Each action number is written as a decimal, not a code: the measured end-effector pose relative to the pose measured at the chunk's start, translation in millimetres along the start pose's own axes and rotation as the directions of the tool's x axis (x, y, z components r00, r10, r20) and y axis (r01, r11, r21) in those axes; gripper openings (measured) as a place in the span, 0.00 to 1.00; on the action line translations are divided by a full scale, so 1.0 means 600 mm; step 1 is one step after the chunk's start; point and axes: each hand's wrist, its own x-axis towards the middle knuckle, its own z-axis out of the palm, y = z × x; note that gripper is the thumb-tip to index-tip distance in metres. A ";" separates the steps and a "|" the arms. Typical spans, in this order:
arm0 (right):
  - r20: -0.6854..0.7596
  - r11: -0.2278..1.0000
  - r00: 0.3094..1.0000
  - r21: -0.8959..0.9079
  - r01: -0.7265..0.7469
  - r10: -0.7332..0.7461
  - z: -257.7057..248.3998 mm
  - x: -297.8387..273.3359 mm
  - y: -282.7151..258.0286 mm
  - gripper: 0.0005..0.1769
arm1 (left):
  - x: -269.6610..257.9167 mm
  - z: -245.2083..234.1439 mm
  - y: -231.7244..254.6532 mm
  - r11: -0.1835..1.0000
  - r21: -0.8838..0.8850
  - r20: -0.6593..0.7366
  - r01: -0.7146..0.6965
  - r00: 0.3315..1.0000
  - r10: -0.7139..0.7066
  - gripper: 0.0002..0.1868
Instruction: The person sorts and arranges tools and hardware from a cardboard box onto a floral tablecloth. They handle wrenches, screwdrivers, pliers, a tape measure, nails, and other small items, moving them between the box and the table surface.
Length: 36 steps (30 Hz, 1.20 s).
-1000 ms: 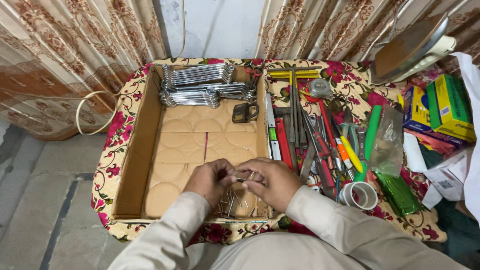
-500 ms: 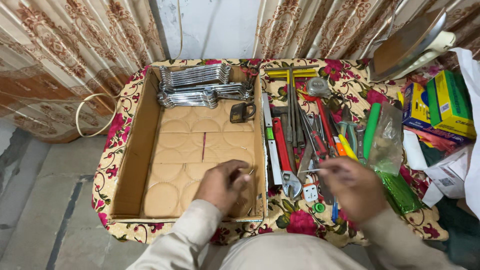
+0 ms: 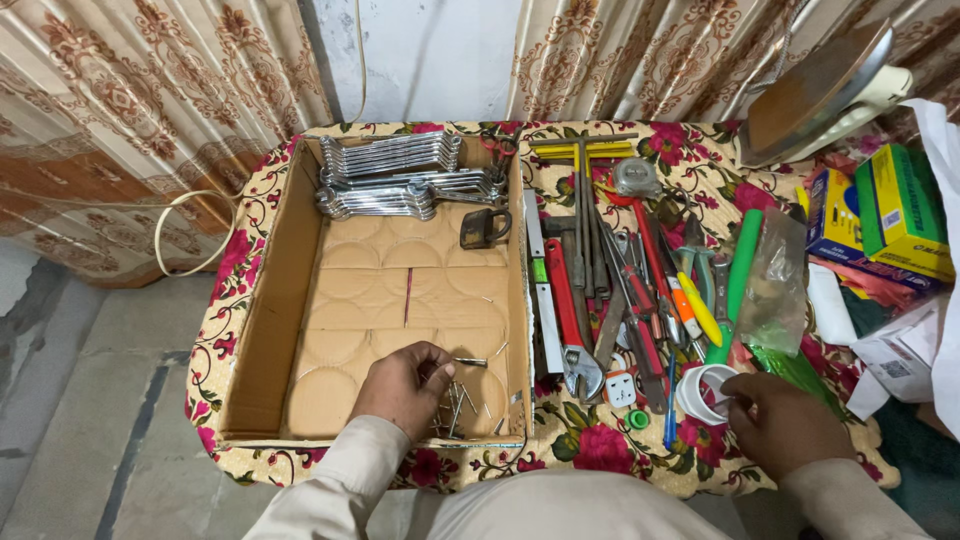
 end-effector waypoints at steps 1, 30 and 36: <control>0.026 1.000 1.000 -0.027 0.001 0.000 0.001 0.000 -0.003 0.14 | 0.001 0.000 0.000 1.000 -0.001 0.002 0.012 1.000 -0.012 0.11; 0.186 0.511 0.856 0.853 0.103 -0.482 -0.048 0.050 -0.389 0.18 | 0.405 0.099 0.051 0.948 -0.315 0.169 -0.038 0.981 0.095 0.34; 0.242 0.528 0.849 0.848 0.050 -0.470 -0.046 0.047 -0.390 0.18 | 0.387 0.120 0.062 0.922 -0.047 -0.064 -0.384 0.922 0.381 0.27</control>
